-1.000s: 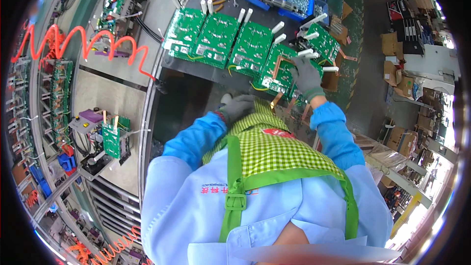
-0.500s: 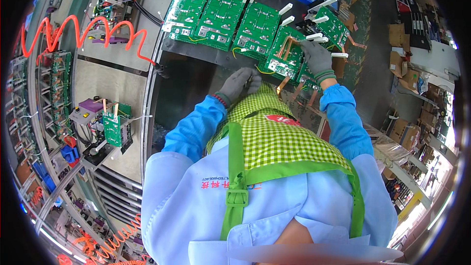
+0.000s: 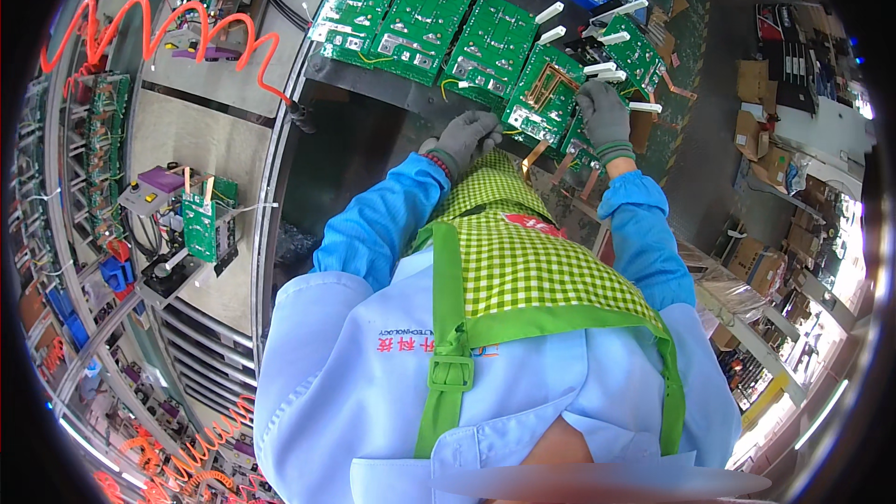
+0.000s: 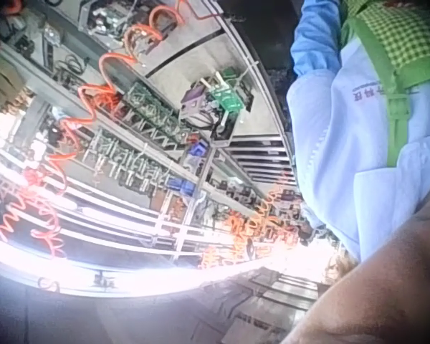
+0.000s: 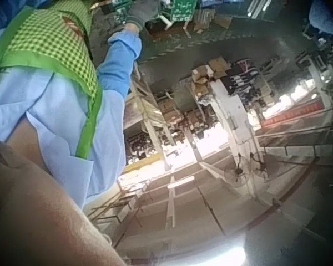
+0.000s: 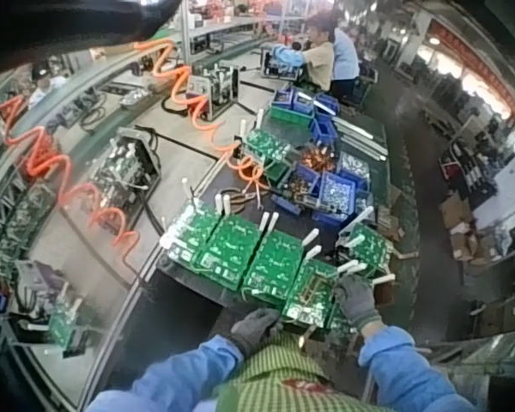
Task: Assembling electronic components and heat sinks onto circuit boards at a workshop workstation.
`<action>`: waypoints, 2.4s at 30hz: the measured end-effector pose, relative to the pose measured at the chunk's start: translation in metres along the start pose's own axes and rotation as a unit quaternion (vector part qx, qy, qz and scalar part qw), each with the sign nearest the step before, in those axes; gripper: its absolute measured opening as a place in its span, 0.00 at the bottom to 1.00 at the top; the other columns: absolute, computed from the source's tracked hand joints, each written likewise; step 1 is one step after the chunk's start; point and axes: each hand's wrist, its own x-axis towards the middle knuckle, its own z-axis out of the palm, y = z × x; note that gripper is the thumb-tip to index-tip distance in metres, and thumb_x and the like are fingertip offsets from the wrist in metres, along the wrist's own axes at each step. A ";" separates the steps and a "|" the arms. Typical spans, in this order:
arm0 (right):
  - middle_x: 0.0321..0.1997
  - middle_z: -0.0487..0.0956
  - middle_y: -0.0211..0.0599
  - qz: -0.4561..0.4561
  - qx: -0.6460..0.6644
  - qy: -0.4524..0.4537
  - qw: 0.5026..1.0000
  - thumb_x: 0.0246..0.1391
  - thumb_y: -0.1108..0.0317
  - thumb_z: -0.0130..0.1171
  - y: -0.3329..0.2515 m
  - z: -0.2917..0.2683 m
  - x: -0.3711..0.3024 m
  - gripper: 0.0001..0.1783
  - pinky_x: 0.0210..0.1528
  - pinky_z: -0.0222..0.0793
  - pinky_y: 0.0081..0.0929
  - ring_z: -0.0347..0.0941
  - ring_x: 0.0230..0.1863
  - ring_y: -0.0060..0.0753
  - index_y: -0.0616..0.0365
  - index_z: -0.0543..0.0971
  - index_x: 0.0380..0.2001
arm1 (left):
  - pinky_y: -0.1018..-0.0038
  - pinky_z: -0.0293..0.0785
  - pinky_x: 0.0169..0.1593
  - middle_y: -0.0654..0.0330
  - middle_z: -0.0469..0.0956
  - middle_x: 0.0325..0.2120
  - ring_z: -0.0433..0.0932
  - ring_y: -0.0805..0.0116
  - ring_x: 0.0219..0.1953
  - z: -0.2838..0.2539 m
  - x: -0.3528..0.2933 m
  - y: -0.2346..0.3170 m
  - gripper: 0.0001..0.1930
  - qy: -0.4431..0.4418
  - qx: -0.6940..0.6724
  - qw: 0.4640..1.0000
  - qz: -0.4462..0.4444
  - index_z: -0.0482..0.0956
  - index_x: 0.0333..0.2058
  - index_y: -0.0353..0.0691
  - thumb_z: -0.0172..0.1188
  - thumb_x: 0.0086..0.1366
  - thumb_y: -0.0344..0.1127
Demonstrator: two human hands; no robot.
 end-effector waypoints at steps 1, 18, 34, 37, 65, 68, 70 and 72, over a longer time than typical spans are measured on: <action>0.33 0.74 0.42 -0.017 -0.010 0.006 1.000 0.54 0.63 0.52 0.001 -0.002 -0.001 0.07 0.36 0.68 0.41 0.72 0.36 0.49 0.53 0.72 0.34 | 0.88 0.70 0.22 0.65 0.73 0.26 0.72 0.79 0.25 0.000 0.002 -0.003 0.08 0.009 0.009 1.000 -0.015 0.71 0.38 0.38 0.55 0.64 0.36; 0.18 0.67 0.25 0.323 0.476 -0.209 0.791 0.54 0.67 0.47 -0.103 -0.030 -0.074 0.12 0.20 0.57 0.18 0.60 0.18 0.15 0.60 0.76 0.37 | 0.87 0.67 0.21 0.66 0.71 0.23 0.69 0.80 0.23 0.007 0.025 -0.021 0.08 -0.117 -0.141 0.981 -0.069 0.73 0.35 0.41 0.51 0.66 0.38; 0.23 0.71 0.25 0.460 0.609 -0.191 0.617 0.53 0.66 0.53 -0.103 -0.014 -0.076 0.09 0.19 0.59 0.15 0.63 0.20 0.16 0.58 0.78 0.32 | 0.74 0.75 0.33 0.60 0.71 0.30 0.72 0.69 0.29 0.007 0.016 -0.019 0.13 -0.118 -0.249 0.957 -0.090 0.69 0.41 0.39 0.48 0.68 0.42; 0.23 0.70 0.25 0.494 0.612 -0.194 0.587 0.52 0.67 0.55 -0.111 -0.015 -0.067 0.06 0.19 0.59 0.15 0.63 0.20 0.17 0.58 0.77 0.30 | 0.72 0.75 0.36 0.60 0.72 0.34 0.72 0.69 0.32 0.020 -0.003 -0.009 0.11 -0.115 -0.219 0.967 -0.063 0.69 0.41 0.39 0.48 0.67 0.40; 0.30 0.75 0.28 0.208 0.354 -0.020 0.912 0.56 0.59 0.51 0.062 -0.150 0.128 0.17 0.31 0.67 0.17 0.72 0.30 0.18 0.58 0.75 0.45 | 0.79 0.61 0.20 0.64 0.71 0.17 0.67 0.78 0.17 0.052 -0.018 -0.016 0.09 0.071 0.195 0.972 0.112 0.70 0.28 0.37 0.55 0.61 0.36; 0.37 0.79 0.38 0.084 0.056 0.009 0.995 0.52 0.60 0.55 0.159 -0.114 0.200 0.14 0.42 0.71 0.30 0.76 0.39 0.36 0.53 0.79 0.39 | 0.81 0.60 0.21 0.66 0.71 0.17 0.66 0.81 0.18 0.052 -0.021 -0.019 0.10 0.096 0.205 0.970 0.083 0.71 0.28 0.38 0.55 0.62 0.38; 0.40 0.78 0.40 0.055 -0.035 -0.048 0.997 0.51 0.61 0.55 0.215 -0.080 0.225 0.14 0.45 0.70 0.32 0.75 0.42 0.41 0.52 0.79 0.39 | 0.82 0.60 0.21 0.67 0.70 0.17 0.66 0.82 0.18 0.054 -0.021 -0.024 0.10 0.106 0.176 0.976 0.065 0.70 0.27 0.40 0.54 0.64 0.39; 0.43 0.78 0.42 0.009 -0.114 -0.103 0.988 0.50 0.61 0.54 0.213 -0.048 0.254 0.14 0.48 0.69 0.35 0.74 0.45 0.46 0.51 0.79 0.39 | 0.82 0.59 0.21 0.67 0.69 0.17 0.65 0.82 0.18 0.063 -0.027 -0.017 0.10 0.122 0.156 0.978 0.071 0.70 0.28 0.40 0.54 0.64 0.39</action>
